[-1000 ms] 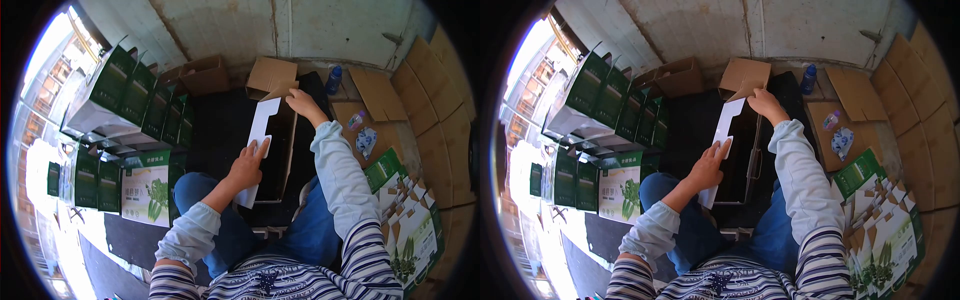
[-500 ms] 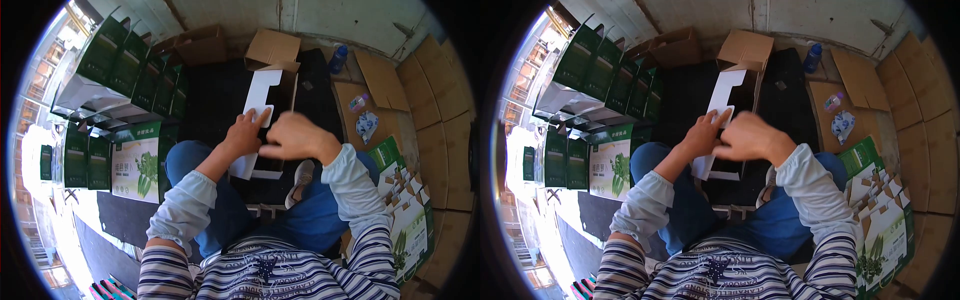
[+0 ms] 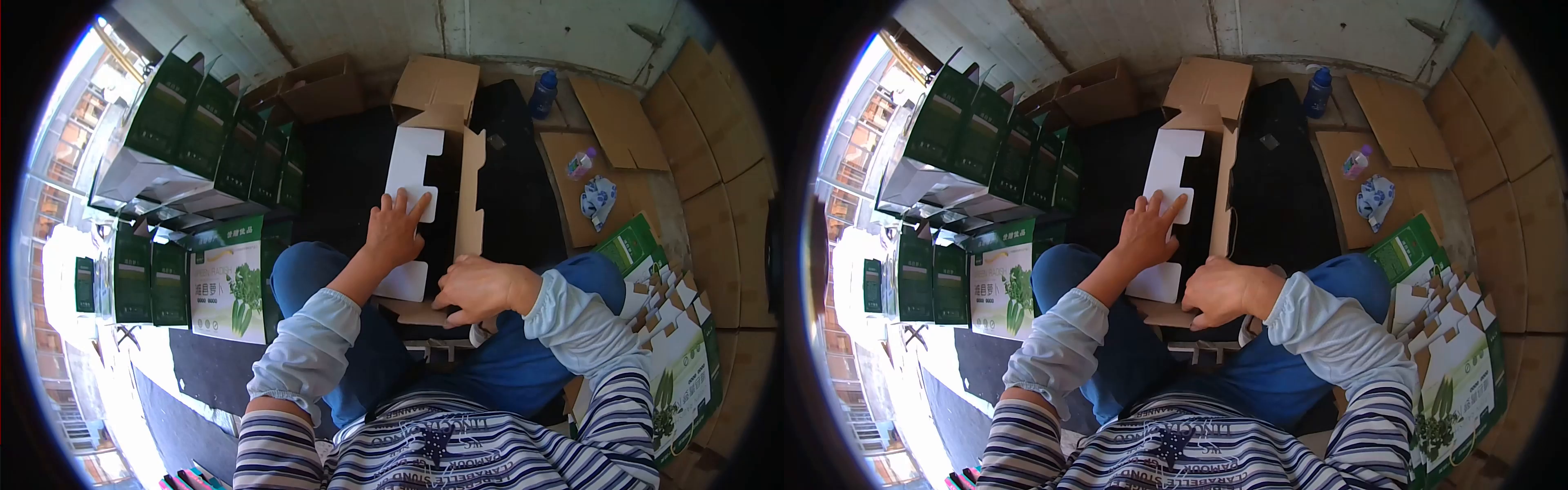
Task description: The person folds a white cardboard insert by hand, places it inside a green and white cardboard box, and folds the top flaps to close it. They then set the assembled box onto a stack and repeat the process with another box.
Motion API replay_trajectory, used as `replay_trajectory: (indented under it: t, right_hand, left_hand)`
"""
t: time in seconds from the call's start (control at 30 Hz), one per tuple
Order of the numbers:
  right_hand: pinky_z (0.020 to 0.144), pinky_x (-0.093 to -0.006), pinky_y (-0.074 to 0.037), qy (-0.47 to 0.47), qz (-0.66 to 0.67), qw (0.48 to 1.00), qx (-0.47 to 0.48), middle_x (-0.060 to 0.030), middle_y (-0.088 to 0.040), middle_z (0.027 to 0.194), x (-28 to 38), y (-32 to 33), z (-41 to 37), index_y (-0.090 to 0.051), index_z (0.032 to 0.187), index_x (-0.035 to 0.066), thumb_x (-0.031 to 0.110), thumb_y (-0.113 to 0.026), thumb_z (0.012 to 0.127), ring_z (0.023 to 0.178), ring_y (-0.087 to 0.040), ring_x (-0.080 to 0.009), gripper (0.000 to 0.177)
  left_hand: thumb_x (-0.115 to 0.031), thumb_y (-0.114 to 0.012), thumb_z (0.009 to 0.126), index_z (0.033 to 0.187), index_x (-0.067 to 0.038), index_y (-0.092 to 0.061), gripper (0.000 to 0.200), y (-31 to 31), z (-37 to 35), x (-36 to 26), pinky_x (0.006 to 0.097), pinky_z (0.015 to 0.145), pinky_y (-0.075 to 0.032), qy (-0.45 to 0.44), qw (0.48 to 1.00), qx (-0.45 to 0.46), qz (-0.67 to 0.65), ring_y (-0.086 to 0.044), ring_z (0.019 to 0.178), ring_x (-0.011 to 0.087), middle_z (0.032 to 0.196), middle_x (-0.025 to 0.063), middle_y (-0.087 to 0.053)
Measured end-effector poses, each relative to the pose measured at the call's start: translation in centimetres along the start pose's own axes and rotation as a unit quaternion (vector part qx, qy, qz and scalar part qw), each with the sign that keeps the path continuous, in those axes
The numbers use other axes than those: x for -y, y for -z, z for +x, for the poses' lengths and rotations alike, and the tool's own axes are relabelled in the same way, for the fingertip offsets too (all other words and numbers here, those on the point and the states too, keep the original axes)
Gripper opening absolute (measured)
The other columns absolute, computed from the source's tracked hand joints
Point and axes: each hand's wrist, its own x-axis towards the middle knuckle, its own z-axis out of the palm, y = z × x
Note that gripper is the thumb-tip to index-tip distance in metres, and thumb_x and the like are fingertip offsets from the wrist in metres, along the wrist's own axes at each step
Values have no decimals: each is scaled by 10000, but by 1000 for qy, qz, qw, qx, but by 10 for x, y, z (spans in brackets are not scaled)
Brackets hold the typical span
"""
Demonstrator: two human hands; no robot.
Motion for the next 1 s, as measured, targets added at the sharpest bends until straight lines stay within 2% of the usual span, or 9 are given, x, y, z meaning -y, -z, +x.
replay_trajectory:
  t: [0.2, 0.3, 0.43, 0.5, 0.63, 0.7, 0.77, 0.9, 1.0]
  right_hand:
    - [794, -444, -484, -78, 85, 988, -99, -146, -650, 880, -13, -4, 9, -639, 905, 16, 275, -556, 827, 909, -624, -311, 282]
    - [780, -430, -497, -116, 74, 961, -241, -166, -616, 901, -30, -16, 13, -570, 878, -18, 207, -553, 825, 907, -612, -334, 232]
    - [718, -383, -515, -164, -86, 924, -335, -127, -591, 851, -33, -31, 30, -561, 868, 15, 101, -585, 760, 842, -611, -278, 140]
    - [700, -342, -512, -168, -146, 905, -364, -96, -589, 820, -31, -38, 34, -580, 834, 48, 83, -588, 735, 821, -607, -245, 106]
    - [727, -328, -504, -194, -195, 912, -306, -95, -615, 864, -38, -37, 35, -615, 858, 62, 116, -606, 739, 843, -612, -234, 131]
    - [775, -376, -497, -203, -77, 940, -263, -125, -611, 920, -46, -26, 27, -615, 902, 40, 163, -610, 786, 879, -598, -287, 170]
    - [805, -410, -480, -218, 43, 948, -229, -134, -597, 950, -53, 2, 14, -604, 939, 18, 168, -610, 815, 937, -574, -322, 195]
    - [876, -427, -462, -280, -87, 857, -424, -165, -598, 949, -104, 27, 15, -632, 942, 20, 210, -596, 821, 968, -577, -333, 228]
    - [898, -469, -428, -362, -186, 840, -359, -158, -605, 977, -136, 44, 15, -662, 901, 41, 222, -580, 836, 984, -577, -320, 209]
  left_hand:
    - [-376, -608, 821, 1322, -190, -456, 556, -12, 1, 7, 442, 864, -456, -4, 998, -50, -23, -445, 1118, 391, 1331, 189, -420]
    - [-365, -560, 857, 1277, -143, -504, 478, -29, -1, 19, 445, 884, -446, -23, 995, -86, -51, -447, 1143, 387, 1307, 180, -457]
    - [-325, -511, 900, 1239, -68, -520, 426, -30, -2, 41, 401, 976, -388, -105, 988, -88, -76, -434, 1171, 406, 1295, 192, -474]
    - [-371, -526, 886, 1247, -39, -503, 491, -28, -18, 26, 429, 1009, -347, -21, 990, -73, -119, -398, 1223, 401, 1323, 209, -444]
    - [-468, -564, 842, 1294, -29, -455, 639, -14, -67, -14, 499, 1043, -281, 18, 995, -75, -64, -332, 1293, 393, 1375, 234, -375]
    - [-510, -593, 803, 1332, -35, -411, 733, -23, -81, -27, 536, 1047, -247, 24, 994, -81, -64, -310, 1310, 387, 1402, 234, -336]
    - [-384, -610, 817, 1346, -61, -403, 653, -23, -84, -35, 522, 1040, -267, 18, 993, -98, -64, -336, 1289, 376, 1382, 220, -360]
    - [-171, -598, 816, 1269, -76, -480, 477, -29, -86, -51, 490, 1028, -303, -19, 985, -128, -115, -384, 1245, 357, 1326, 206, -411]
    - [-232, -604, 816, 1136, -54, -554, 370, -47, -86, -61, 506, 1020, -296, -81, 983, -129, -100, -386, 1234, 364, 1278, 211, -435]
